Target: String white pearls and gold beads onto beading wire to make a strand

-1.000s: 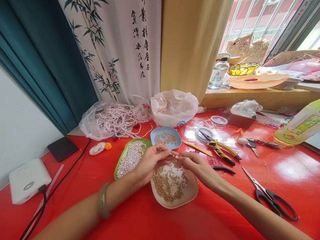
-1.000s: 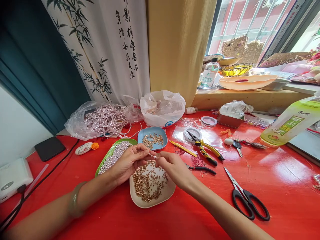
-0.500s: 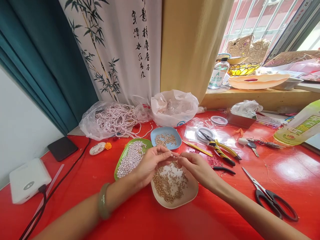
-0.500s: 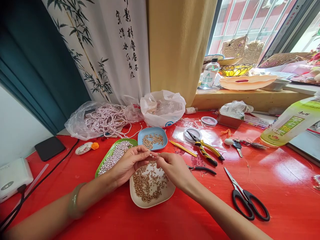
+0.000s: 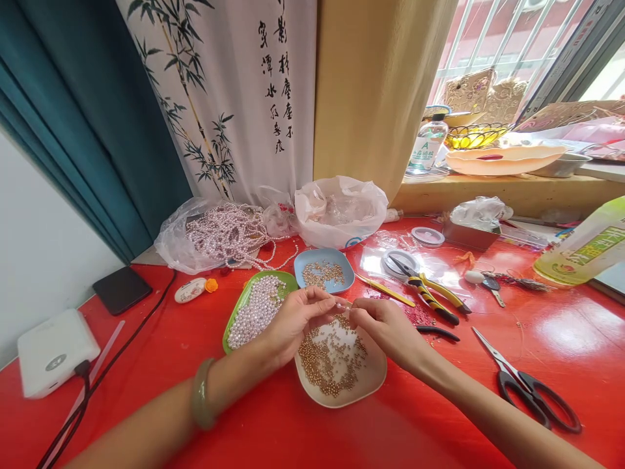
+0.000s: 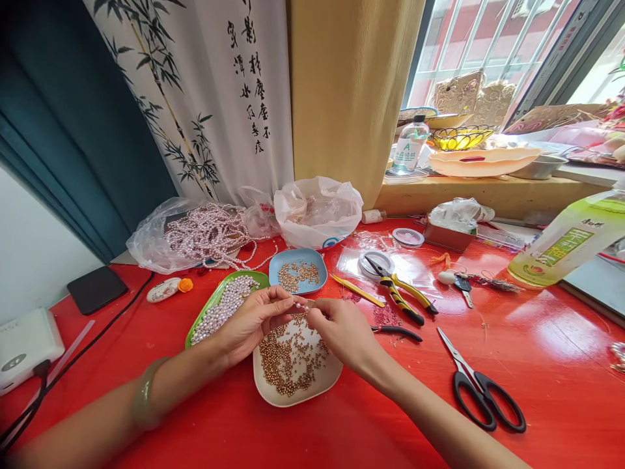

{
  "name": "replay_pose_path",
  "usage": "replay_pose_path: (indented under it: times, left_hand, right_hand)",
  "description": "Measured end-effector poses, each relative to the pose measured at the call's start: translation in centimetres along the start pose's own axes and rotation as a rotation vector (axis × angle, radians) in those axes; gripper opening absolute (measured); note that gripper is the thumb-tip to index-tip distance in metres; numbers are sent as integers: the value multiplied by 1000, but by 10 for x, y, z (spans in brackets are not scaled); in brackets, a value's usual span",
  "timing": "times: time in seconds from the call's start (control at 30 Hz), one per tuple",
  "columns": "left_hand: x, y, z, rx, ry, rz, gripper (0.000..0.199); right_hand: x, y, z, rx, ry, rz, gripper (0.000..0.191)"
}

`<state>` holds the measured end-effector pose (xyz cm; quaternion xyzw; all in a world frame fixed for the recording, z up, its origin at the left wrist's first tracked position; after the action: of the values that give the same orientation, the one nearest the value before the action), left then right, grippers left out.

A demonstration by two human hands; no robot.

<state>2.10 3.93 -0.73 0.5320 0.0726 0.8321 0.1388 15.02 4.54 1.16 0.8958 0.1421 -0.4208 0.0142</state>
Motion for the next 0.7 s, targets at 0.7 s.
replay_pose_path:
  times: [0.7]
  left_hand:
    - [0,-10,-8,39,-456,148,11]
  right_hand:
    - [6,-15,-23,140,70,-272,20]
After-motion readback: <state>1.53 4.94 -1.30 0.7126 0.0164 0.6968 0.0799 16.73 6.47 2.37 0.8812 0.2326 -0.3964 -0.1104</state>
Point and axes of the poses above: each hand's wrist, its own y-axis away from the middle knuckle, its own z-axis out of the palm, x = y × z, the point moved 5 cm from there along -y, towards the middle knuckle, and after that the axes turned 7 degrees about x, right-handed, at the moved point
